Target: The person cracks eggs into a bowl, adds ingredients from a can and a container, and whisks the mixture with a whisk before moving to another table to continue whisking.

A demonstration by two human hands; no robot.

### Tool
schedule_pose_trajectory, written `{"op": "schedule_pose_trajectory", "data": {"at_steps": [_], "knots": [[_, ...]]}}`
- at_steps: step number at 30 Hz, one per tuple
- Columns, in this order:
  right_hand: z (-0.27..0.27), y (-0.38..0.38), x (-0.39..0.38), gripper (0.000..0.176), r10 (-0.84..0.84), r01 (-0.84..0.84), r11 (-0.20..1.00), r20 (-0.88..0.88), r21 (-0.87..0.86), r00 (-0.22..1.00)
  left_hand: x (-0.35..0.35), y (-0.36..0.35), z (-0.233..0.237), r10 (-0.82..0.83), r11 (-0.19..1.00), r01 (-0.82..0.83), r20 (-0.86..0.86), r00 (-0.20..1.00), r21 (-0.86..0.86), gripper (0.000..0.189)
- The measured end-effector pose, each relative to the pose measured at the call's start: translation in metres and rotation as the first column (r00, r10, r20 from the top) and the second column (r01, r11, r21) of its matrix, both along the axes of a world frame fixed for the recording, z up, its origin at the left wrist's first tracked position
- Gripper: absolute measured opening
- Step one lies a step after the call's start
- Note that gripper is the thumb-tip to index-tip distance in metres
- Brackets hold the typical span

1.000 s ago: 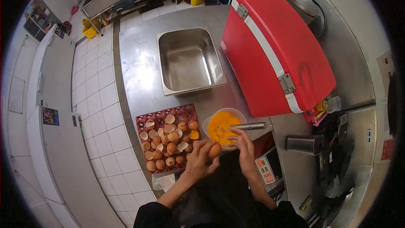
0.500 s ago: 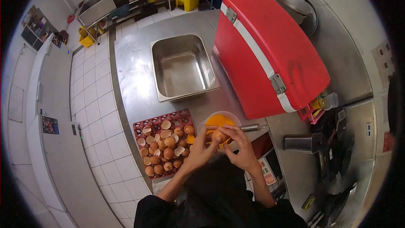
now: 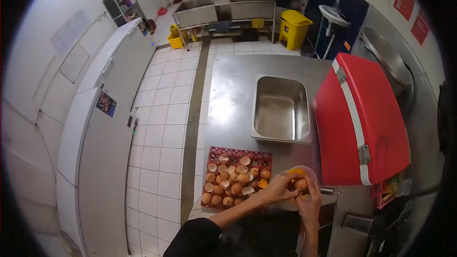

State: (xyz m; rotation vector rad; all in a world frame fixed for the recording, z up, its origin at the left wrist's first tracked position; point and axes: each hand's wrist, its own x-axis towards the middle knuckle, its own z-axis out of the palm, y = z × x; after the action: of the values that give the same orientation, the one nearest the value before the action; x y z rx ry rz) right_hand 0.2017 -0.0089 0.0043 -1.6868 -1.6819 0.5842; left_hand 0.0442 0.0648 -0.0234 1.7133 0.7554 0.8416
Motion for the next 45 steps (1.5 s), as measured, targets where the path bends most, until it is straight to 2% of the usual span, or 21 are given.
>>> {"op": "schedule_pose_trajectory", "data": {"at_steps": [4, 8, 10, 12, 16, 19, 24, 26, 27, 29, 30, 31, 32, 33, 35, 36, 38, 40, 41, 43, 45], "knots": [[-0.007, 0.0, 0.005, 0.052, -0.001, -0.004, 0.997, 0.058, 0.076, 0.998, -0.004, 0.003, 0.0, 0.006, 0.993, 0.01, -0.139, 0.99, 0.114, 0.045], [-0.003, 0.0, 0.017, 0.051, 0.065, -0.082, 0.99, 0.142, 0.115, 0.988, -0.01, 0.001, 0.003, -0.092, 0.996, 0.093, -0.095, 0.991, -0.001, 0.046], [-0.006, 0.002, 0.019, 0.053, 0.084, -0.108, 0.984, 0.173, 0.138, 0.981, -0.011, 0.002, 0.007, -0.055, 0.98, 0.048, 0.034, 0.998, 0.192, 0.046], [-0.009, -0.003, 0.025, 0.054, 0.083, -0.114, 0.985, 0.222, 0.132, 0.971, -0.006, 0.005, -0.016, -0.085, 0.972, 0.081, 0.01, 0.996, 0.221, 0.047], [0.0, -0.005, 0.029, 0.059, 0.125, -0.144, 0.985, 0.187, 0.09, 0.974, -0.005, 0.004, 0.0, -0.115, 0.954, 0.123, -0.045, 0.992, 0.272, 0.048], [0.006, 0.0, 0.016, 0.062, 0.152, -0.155, 0.985, 0.053, 0.073, 0.987, -0.011, -0.001, 0.01, -0.051, 0.998, 0.051, 0.006, 0.999, -0.031, 0.051], [0.013, 0.009, -0.018, 0.065, 0.242, -0.243, 0.97, -0.035, -0.022, 0.97, -0.043, -0.024, 0.002, 0.057, 0.982, -0.061, -0.025, 0.998, -0.178, 0.054], [0.018, 0.011, -0.033, 0.067, 0.305, -0.312, 0.95, -0.157, -0.022, 0.939, -0.059, -0.032, -0.006, 0.19, 0.919, -0.139, 0.106, 0.976, -0.368, 0.051], [0.021, 0.01, -0.04, 0.067, 0.302, -0.31, 0.95, -0.167, -0.025, 0.939, -0.073, -0.032, -0.006, 0.233, 0.926, -0.214, 0.025, 0.972, -0.31, 0.05], [0.028, 0.004, -0.045, 0.053, 0.281, -0.281, 0.959, -0.199, 0.03, 0.939, -0.095, -0.03, -0.012, 0.399, 0.851, -0.337, 0.079, 0.914, -0.402, 0.049], [0.024, -0.003, -0.037, 0.053, 0.257, -0.259, 0.966, -0.185, 0.016, 0.948, -0.11, -0.027, -0.02, 0.471, 0.835, -0.476, -0.087, 0.878, -0.277, 0.049], [0.015, -0.012, -0.026, 0.038, 0.15, -0.134, 0.986, -0.192, 0.095, 0.97, -0.126, -0.021, -0.029, 0.546, 0.804, -0.581, -0.229, 0.806, -0.129, 0.05], [0.007, -0.021, -0.014, 0.023, 0.046, -0.01, 0.984, -0.2, 0.178, 0.979, -0.139, -0.011, -0.04, 0.547, 0.815, -0.579, -0.301, 0.782, -0.024, 0.051], [0.002, -0.033, -0.003, 0.009, -0.144, 0.177, 0.978, -0.262, 0.108, 0.954, -0.149, 0.0, -0.048, 0.554, 0.819, -0.567, -0.366, 0.747, 0.083, 0.053], [-0.022, -0.062, 0.027, 0.012, -0.293, 0.317, 0.946, -0.244, 0.064, 0.925, -0.157, 0.013, -0.048, 0.518, 0.831, -0.51, -0.642, 0.565, 0.221, 0.053], [-0.029, -0.07, 0.04, 0.017, -0.422, 0.441, 0.897, -0.252, 0.021, 0.871, -0.158, 0.016, -0.053, 0.512, 0.838, -0.502, -0.631, 0.583, 0.216, 0.053], [-0.033, -0.071, 0.054, 0.026, -0.496, 0.496, 0.867, -0.152, -0.038, 0.855, -0.156, 0.019, -0.063, 0.607, 0.795, -0.351, -0.658, 0.446, 0.495, 0.054], [-0.051, -0.064, 0.07, 0.039, -0.358, 0.344, 0.933, 0.164, 0.11, 0.919, -0.141, 0.015, -0.043, 0.601, 0.798, -0.338, -0.622, 0.502, 0.498, 0.05], [-0.061, -0.062, 0.076, 0.05, -0.31, 0.311, 0.949, 0.026, -0.048, 0.95, -0.133, 0.01, -0.032, 0.602, 0.797, -0.39, -0.568, 0.561, 0.46, 0.047], [-0.053, -0.041, 0.083, 0.05, -0.253, 0.205, 0.95, -0.198, -0.234, 0.947, -0.114, -0.001, -0.01, 0.567, 0.823, -0.428, -0.481, 0.669, 0.374, 0.04], [-0.088, -0.026, 0.105, 0.05, -0.067, 0.005, 0.947, -0.184, -0.322, 0.981, -0.098, -0.015, 0.001, 0.499, 0.865, -0.401, -0.434, 0.75, 0.301, 0.035]]}}
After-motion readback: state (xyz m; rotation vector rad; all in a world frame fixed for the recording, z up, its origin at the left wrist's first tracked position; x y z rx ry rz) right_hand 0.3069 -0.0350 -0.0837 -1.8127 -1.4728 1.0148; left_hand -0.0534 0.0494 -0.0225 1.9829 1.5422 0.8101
